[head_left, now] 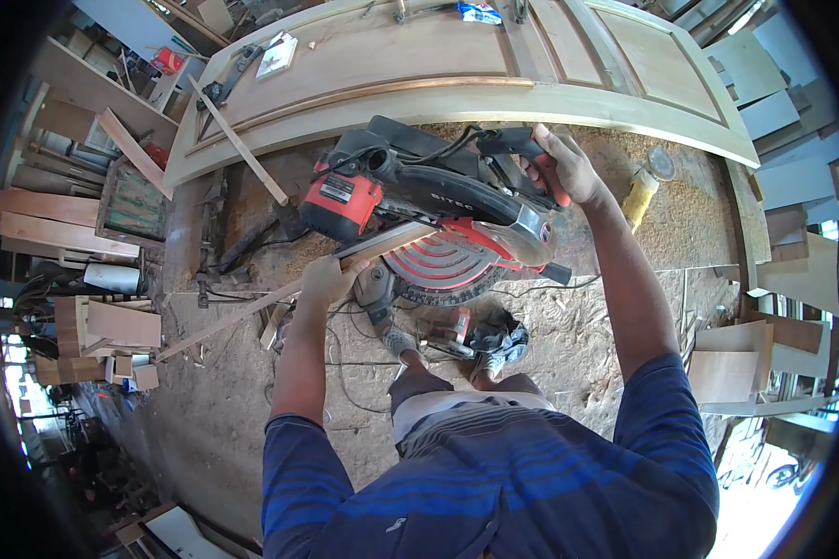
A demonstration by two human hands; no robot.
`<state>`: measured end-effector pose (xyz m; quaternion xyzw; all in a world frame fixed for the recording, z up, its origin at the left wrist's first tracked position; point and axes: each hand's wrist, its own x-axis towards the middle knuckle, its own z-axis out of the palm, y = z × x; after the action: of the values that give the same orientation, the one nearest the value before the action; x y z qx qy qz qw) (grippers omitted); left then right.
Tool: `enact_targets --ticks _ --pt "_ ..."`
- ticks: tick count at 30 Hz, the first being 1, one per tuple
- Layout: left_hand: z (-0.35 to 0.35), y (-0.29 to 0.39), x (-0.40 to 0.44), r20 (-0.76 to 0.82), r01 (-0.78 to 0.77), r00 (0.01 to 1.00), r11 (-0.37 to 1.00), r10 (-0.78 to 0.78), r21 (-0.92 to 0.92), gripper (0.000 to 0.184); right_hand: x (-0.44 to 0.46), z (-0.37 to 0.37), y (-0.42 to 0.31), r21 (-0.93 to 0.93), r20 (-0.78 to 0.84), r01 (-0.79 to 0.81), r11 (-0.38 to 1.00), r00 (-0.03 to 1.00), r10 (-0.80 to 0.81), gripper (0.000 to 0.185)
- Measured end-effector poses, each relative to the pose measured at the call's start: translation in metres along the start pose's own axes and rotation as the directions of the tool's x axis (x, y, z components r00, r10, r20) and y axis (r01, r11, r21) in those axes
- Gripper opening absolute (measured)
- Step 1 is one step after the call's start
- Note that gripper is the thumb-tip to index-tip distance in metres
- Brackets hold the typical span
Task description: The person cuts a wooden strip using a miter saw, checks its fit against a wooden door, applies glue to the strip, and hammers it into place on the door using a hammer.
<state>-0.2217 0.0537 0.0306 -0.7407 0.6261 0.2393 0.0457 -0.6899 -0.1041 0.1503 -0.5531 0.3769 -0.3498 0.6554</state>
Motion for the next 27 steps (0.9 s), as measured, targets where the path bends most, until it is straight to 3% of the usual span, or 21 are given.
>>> enact_targets --ticks 5,11,14,19,25,27 --pt "0.001 0.0 0.0 0.01 0.022 1.0 0.999 -0.023 0.042 0.082 0.003 -0.01 0.015 0.009 -0.005 -0.017 1.0 1.0 0.017 0.065" --pt "0.0 0.002 -0.003 -0.042 -0.021 0.999 0.998 0.024 0.051 0.087 0.0 0.019 -0.026 -0.045 -0.071 -0.038 0.998 0.997 0.035 0.065" --pt "0.003 -0.001 -0.001 -0.039 -0.026 0.999 0.997 0.029 0.075 0.089 0.014 0.028 -0.053 -0.159 -0.022 -0.073 0.985 0.997 0.07 0.067" --pt "0.006 -0.003 0.001 -0.039 -0.018 0.999 0.996 0.021 0.088 0.092 0.039 0.053 -0.081 -0.316 -0.105 -0.107 0.943 0.991 0.077 0.075" --pt "0.008 -0.004 0.0 -0.06 -0.032 0.998 0.998 0.036 0.061 0.094 0.044 0.072 -0.106 -0.431 -0.119 -0.107 0.896 0.991 0.061 0.075" --pt "0.009 -0.007 0.003 -0.055 -0.046 0.997 0.997 0.049 0.069 0.087 0.043 0.071 -0.105 -0.44 -0.121 -0.097 0.893 0.991 0.049 0.075"
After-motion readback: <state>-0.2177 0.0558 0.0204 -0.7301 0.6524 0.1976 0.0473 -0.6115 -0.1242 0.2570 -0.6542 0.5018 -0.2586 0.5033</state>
